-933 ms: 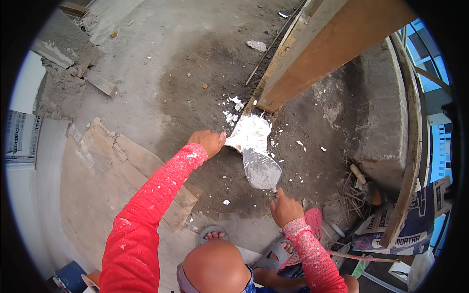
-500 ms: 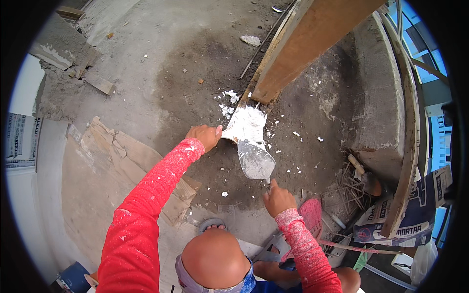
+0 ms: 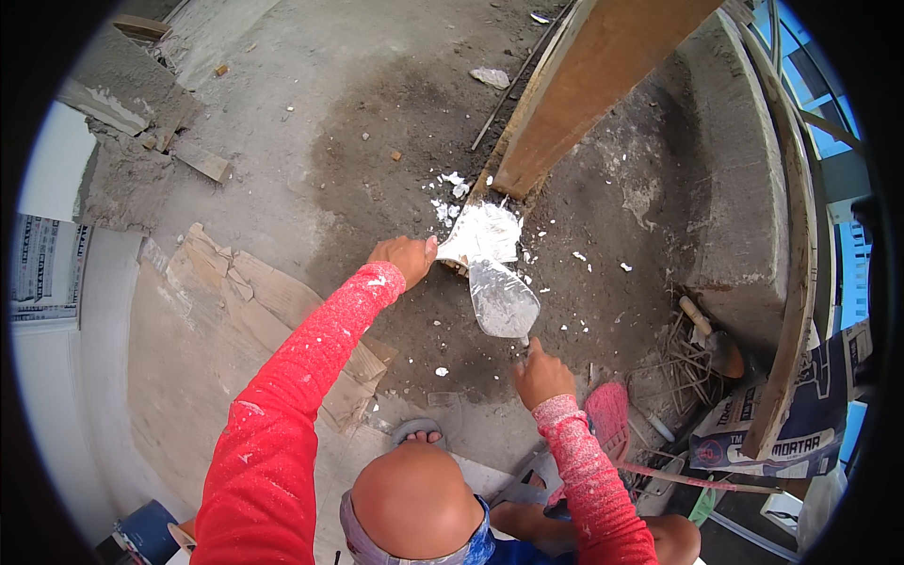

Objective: The person squats on a construction floor and uses a trowel to spread white mortar along the base of a wooden beam. They repeatedly scoop and smooth the material in a narrow strip, occasionally adjusting the trowel angle to level the surface.

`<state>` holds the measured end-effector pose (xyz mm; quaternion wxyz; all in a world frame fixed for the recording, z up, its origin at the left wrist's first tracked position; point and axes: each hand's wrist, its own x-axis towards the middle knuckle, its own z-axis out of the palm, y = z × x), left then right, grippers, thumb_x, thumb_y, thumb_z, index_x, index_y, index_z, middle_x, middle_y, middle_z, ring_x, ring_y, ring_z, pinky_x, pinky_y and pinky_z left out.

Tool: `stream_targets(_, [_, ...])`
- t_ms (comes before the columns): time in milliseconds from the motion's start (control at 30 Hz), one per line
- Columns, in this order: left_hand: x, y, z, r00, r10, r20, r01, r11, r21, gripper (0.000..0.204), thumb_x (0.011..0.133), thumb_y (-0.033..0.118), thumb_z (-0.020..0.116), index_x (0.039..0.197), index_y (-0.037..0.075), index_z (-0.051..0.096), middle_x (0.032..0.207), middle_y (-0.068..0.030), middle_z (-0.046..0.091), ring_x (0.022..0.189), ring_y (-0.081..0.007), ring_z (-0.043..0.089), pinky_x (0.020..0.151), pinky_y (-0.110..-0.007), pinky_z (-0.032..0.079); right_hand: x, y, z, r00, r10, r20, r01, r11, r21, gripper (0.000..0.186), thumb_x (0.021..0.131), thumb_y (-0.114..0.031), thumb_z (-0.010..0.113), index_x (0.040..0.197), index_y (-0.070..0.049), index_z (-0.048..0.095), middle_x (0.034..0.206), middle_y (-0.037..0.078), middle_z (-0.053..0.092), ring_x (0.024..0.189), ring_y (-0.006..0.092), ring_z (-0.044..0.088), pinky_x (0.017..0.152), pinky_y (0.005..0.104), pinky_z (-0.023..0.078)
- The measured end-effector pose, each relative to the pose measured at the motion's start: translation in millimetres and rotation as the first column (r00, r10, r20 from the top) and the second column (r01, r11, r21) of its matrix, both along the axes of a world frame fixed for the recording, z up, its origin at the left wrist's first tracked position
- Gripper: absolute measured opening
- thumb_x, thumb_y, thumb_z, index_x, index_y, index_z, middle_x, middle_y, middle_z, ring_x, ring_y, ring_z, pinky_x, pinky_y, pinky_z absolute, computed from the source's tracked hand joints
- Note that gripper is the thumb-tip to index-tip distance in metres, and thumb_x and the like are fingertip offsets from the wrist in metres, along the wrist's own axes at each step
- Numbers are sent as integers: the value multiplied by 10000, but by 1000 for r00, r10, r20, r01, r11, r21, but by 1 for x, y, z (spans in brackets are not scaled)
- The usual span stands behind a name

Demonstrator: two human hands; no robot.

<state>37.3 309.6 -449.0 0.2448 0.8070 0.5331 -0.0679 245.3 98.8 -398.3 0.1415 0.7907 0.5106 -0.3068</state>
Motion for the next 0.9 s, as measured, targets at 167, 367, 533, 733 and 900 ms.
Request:
stream_targets(167, [1,4,0,998,-31,-59,23,991,-134,637,1019,418,257,834,10,709,849,-249,676,849,-416,659,824,-510,508,-7,15,4,998,29,-63,-21,992,125,311,860,-259,621,1054,-49,499,839,221,687,799,412,677,697,518,548])
stream_targets(367, [-1,0,-5,999,-4,-42,4,1000,-15,613,1018,416,271,838,23,706,804,-249,668,792,-424,656,784,-511,517,-6,24,10,994,59,-90,-52,996,72,305,863,-248,610,1077,-52,520,836,228,685,805,410,676,706,516,546])
stream_targets(533, [1,-1,-4,999,8,-48,-10,999,-30,603,1015,413,281,833,27,707,811,-249,667,790,-426,655,796,-506,513,-13,29,4,998,1,-68,3,998,56,348,858,-237,606,1131,-43,511,847,245,683,812,424,672,721,515,542])
stream_targets(733, [2,-9,-5,998,71,0,-70,995,-73,607,1011,418,264,852,37,709,830,-261,663,821,-457,635,818,-534,492,-9,18,2,997,3,-80,8,990,137,332,860,-233,605,1114,-49,497,877,251,684,863,428,670,748,518,539])
stream_targets(900, [5,-10,-4,994,109,18,-109,994,-6,621,1018,406,257,847,12,705,817,-243,670,817,-428,653,805,-519,506,-13,22,7,999,-37,-33,39,999,36,310,862,-222,607,1088,-42,496,890,256,682,860,431,669,739,510,545])
